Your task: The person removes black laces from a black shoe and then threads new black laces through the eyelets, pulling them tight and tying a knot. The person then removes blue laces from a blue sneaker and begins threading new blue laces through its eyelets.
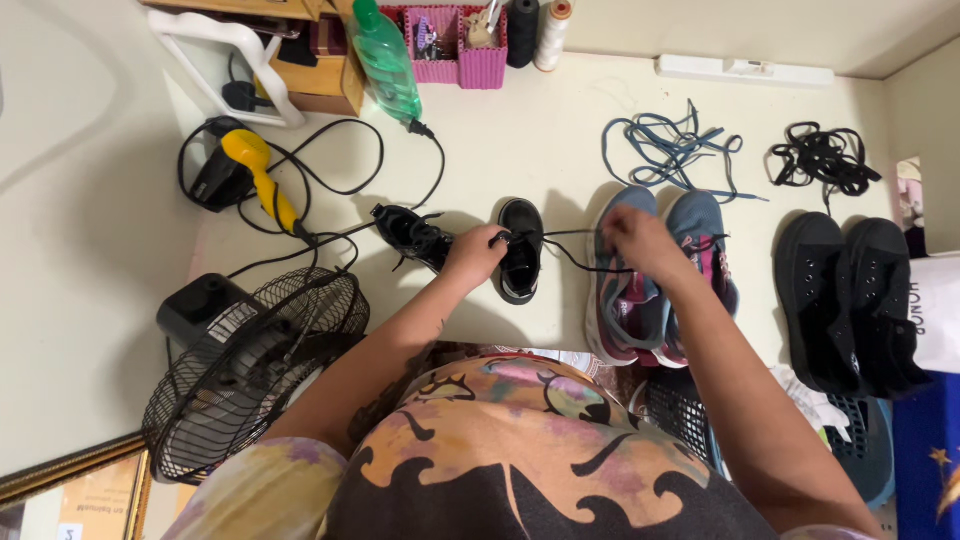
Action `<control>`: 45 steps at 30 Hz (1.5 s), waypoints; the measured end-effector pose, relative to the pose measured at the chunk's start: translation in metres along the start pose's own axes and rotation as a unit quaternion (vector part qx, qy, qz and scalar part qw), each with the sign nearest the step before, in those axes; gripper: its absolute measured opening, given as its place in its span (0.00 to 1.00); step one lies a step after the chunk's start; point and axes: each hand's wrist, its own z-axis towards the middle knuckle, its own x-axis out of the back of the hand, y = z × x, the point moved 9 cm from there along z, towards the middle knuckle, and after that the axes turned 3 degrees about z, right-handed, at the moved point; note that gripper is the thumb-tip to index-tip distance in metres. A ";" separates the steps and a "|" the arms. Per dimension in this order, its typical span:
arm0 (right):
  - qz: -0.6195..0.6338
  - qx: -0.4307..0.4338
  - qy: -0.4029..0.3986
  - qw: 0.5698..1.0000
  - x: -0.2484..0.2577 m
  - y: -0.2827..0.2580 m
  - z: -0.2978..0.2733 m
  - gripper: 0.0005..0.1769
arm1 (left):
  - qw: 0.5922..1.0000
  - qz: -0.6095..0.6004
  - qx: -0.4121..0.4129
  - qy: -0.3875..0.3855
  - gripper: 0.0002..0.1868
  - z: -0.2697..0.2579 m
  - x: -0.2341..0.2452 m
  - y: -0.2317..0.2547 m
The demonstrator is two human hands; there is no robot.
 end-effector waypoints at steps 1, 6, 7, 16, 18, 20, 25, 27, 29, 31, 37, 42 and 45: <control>0.051 0.009 -0.034 0.998 -0.007 -0.005 -0.004 0.09 | 1.000 0.012 -0.003 0.003 0.17 -0.001 0.001 0.005; 0.158 -0.069 -0.271 0.947 -0.053 -0.009 -0.039 0.09 | 0.998 0.060 0.002 0.008 0.13 -0.003 0.003 0.018; 0.159 -0.076 -0.294 0.940 -0.060 -0.007 -0.044 0.09 | 0.998 0.066 0.016 0.006 0.13 -0.001 0.002 0.017; -0.145 0.134 -0.209 0.958 -0.136 0.000 -0.041 0.22 | 0.992 0.110 -0.031 0.060 0.17 -0.006 0.029 0.046; -0.192 0.096 -0.125 0.969 -0.119 0.005 -0.030 0.19 | 0.981 0.168 -0.084 0.059 0.24 -0.009 0.030 0.063; -0.197 0.093 -0.022 0.976 -0.090 -0.003 -0.020 0.16 | 0.944 0.239 -0.213 0.084 0.32 -0.018 0.027 0.094; -0.140 0.215 0.164 0.953 -0.043 -0.045 -0.005 0.23 | 0.934 0.259 -0.247 0.019 0.24 -0.033 0.002 0.102; -0.101 0.140 0.092 0.981 -0.061 -0.032 0.013 0.23 | 0.935 0.245 -0.255 0.001 0.21 -0.040 0.001 0.096; -0.092 0.081 0.039 0.992 -0.077 -0.016 0.021 0.21 | 0.930 0.238 -0.282 -0.010 0.18 -0.047 0.006 0.090; -0.113 0.040 0.004 0.993 -0.090 -0.003 0.026 0.16 | 0.943 0.212 -0.257 0.000 0.16 -0.048 0.014 0.078; 0.297 0.035 -0.082 0.951 -0.025 0.024 0.034 0.14 | 0.970 0.093 -0.222 0.036 0.08 -0.042 0.043 0.051; 0.497 0.042 0.003 0.867 0.087 0.035 0.014 0.08 | 0.985 0.109 -0.132 0.018 0.09 -0.029 0.052 0.048; 0.570 0.070 0.084 0.815 0.137 0.037 -0.008 0.04 | 0.974 0.226 -0.030 0.003 0.21 -0.022 0.048 0.049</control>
